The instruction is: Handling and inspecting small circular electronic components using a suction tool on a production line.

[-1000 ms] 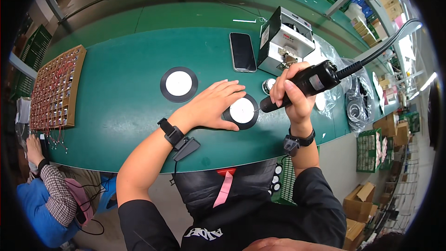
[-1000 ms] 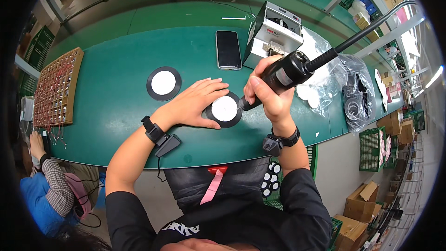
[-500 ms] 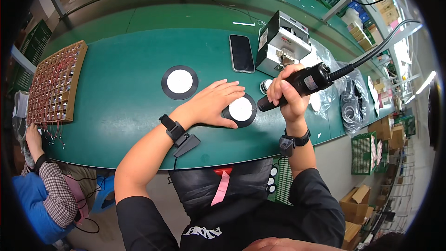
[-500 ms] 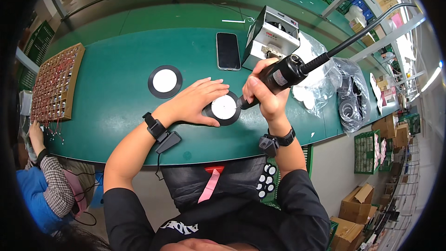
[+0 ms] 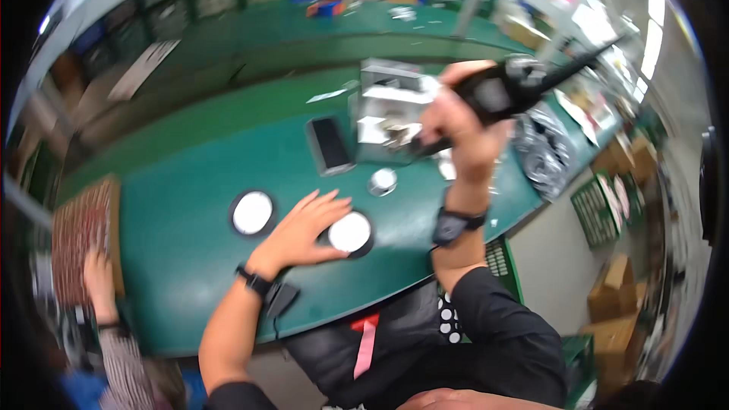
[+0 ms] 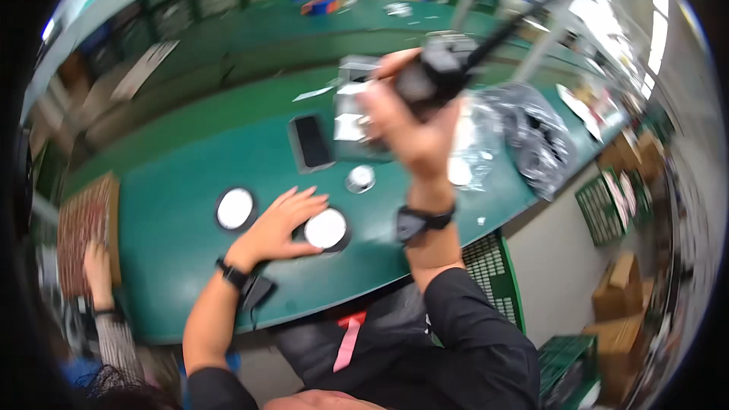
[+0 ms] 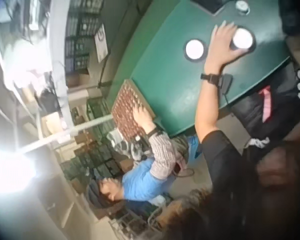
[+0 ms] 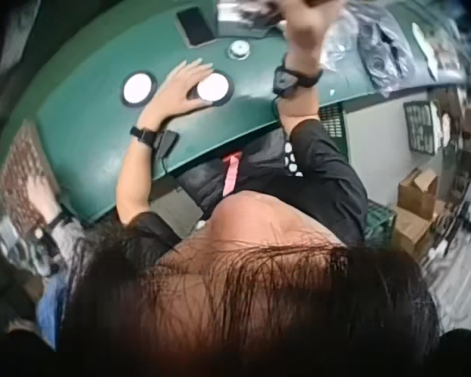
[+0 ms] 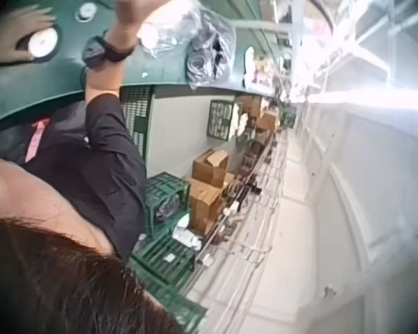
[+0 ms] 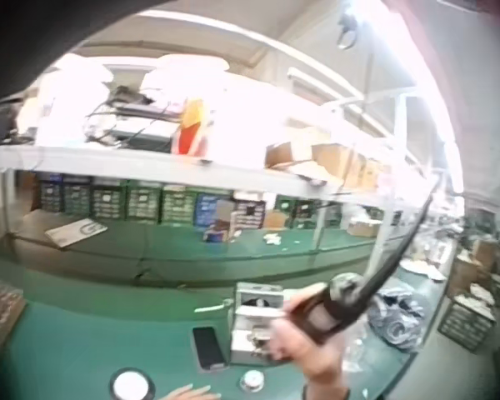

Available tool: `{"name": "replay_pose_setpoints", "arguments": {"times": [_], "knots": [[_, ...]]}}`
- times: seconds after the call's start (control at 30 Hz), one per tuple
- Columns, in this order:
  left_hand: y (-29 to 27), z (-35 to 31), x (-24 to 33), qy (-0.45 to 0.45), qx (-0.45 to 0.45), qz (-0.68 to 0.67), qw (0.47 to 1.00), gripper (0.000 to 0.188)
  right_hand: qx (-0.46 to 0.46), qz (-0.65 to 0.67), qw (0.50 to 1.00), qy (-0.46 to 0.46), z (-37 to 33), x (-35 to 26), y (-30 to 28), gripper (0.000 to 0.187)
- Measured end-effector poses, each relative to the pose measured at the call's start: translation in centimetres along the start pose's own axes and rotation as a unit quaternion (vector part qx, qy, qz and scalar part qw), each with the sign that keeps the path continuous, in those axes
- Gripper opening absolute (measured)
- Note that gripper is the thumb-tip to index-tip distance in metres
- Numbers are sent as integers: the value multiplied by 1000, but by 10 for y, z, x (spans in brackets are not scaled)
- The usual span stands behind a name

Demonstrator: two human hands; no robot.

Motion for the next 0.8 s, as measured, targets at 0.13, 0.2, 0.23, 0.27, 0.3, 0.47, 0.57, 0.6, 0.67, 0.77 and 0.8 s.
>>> {"name": "replay_pose_setpoints", "arguments": {"times": [0.13, 0.2, 0.23, 0.27, 0.3, 0.47, 0.57, 0.6, 0.67, 0.77, 0.8], "knots": [[-6, -10, 6, -40, -8, 20, 999, 77, -78, -25, 977, -197, -2, -21, 2, 27], [-2, -8, 11, -21, -11, 27, 999, 77, -56, -38, 981, -181, -2, -26, -16, 27], [0, -10, 10, -37, -18, 20, 999, 77, -48, -22, 987, -149, -3, -27, -23, 27], [1, -6, 8, -58, -24, 13, 998, 78, -48, -32, 986, -158, -6, -35, -30, 27], [1, 0, 9, -49, -20, 12, 999, 78, -22, 1, 993, -114, -6, -32, -43, 26], [-4, 1, 4, -68, -26, 6, 997, 75, 43, 107, 993, -17, -1, -22, -67, 26], [-3, 1, 1, -76, -22, 6, 997, 74, 49, 133, 990, -20, 2, -19, -73, 26], [-4, 1, 2, -75, -21, 8, 997, 74, 48, 144, 988, -22, 2, -18, -73, 26], [-5, 3, 3, -73, -21, 10, 997, 75, 49, 155, 986, -22, 3, -15, -74, 26], [-2, 5, 4, -73, -26, 10, 997, 77, 45, 195, 976, -90, 8, -25, -74, 28], [-1, 5, 5, -72, -26, 10, 997, 78, 46, 194, 976, -87, 7, -26, -73, 28]]}}
Point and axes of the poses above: each hand's wrist, its own z-axis towards the middle knuckle, its own y-axis out of the palm, x = y × z, the point moved 10 cm from there along z, towards the middle knuckle, and after that the axes turned 3 degrees about x, right-handed, at the moved point
